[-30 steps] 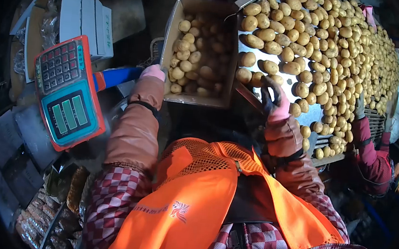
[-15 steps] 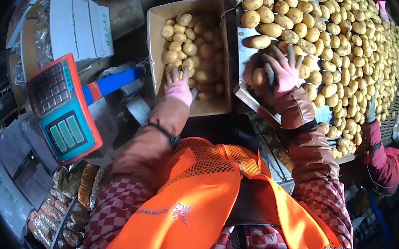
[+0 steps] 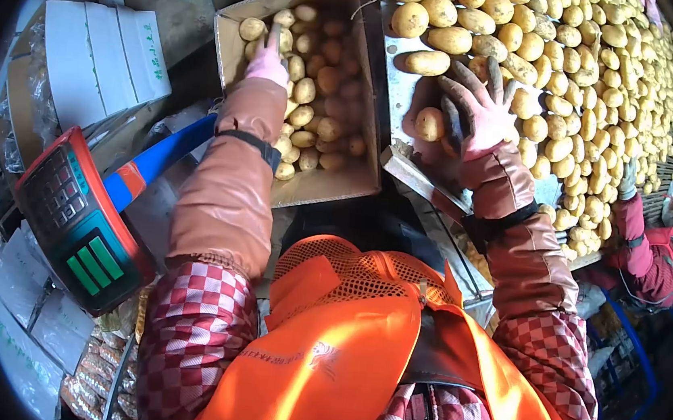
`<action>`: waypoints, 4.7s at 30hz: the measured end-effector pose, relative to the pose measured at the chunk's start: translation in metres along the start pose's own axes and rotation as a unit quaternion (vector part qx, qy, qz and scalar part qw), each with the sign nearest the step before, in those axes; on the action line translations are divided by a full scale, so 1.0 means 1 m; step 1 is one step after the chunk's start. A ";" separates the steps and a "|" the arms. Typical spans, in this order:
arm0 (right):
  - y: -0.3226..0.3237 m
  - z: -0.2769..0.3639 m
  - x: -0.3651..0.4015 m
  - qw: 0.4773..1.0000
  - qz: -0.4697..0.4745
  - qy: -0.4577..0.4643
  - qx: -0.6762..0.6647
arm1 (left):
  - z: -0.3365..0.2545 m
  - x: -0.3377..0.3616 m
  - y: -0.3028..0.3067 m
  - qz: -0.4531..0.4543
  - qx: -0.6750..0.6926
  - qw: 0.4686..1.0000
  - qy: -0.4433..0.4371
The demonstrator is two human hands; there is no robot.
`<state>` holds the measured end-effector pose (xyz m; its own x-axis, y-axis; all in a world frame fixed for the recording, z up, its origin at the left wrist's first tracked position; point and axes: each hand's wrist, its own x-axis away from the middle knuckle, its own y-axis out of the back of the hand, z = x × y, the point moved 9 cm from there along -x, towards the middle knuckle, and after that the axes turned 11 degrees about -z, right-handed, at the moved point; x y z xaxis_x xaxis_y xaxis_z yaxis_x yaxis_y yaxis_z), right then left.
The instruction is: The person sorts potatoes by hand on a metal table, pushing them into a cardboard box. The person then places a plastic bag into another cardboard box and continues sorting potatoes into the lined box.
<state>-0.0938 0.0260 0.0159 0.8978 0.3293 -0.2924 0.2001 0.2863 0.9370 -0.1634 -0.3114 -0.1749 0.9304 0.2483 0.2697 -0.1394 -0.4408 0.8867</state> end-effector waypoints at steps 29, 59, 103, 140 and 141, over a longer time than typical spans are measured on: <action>0.004 -0.001 0.002 1.000 -0.019 0.003 0.005 | 0.029 0.049 0.009 -0.122 0.520 0.834 0.139; -0.074 0.097 0.193 0.798 0.175 -0.348 -0.459 | 0.069 0.186 0.078 -0.274 -0.032 0.960 0.052; 0.017 0.053 0.072 0.931 0.054 -0.228 -0.280 | 0.065 0.128 -0.026 0.181 -0.124 0.974 0.062; 0.015 0.030 0.098 0.927 -0.066 -0.249 -0.271 | 0.116 0.040 -0.030 0.053 -0.171 0.977 0.115; 0.018 0.033 0.097 0.927 -0.062 -0.251 -0.272 | 0.096 0.064 -0.007 0.021 -0.138 0.985 0.102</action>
<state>0.0094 0.0333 0.0105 0.9779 -0.1576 -0.1372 0.2089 0.7508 0.6266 -0.0705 -0.3753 -0.1993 0.8384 0.4146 0.3538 -0.2904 -0.2093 0.9337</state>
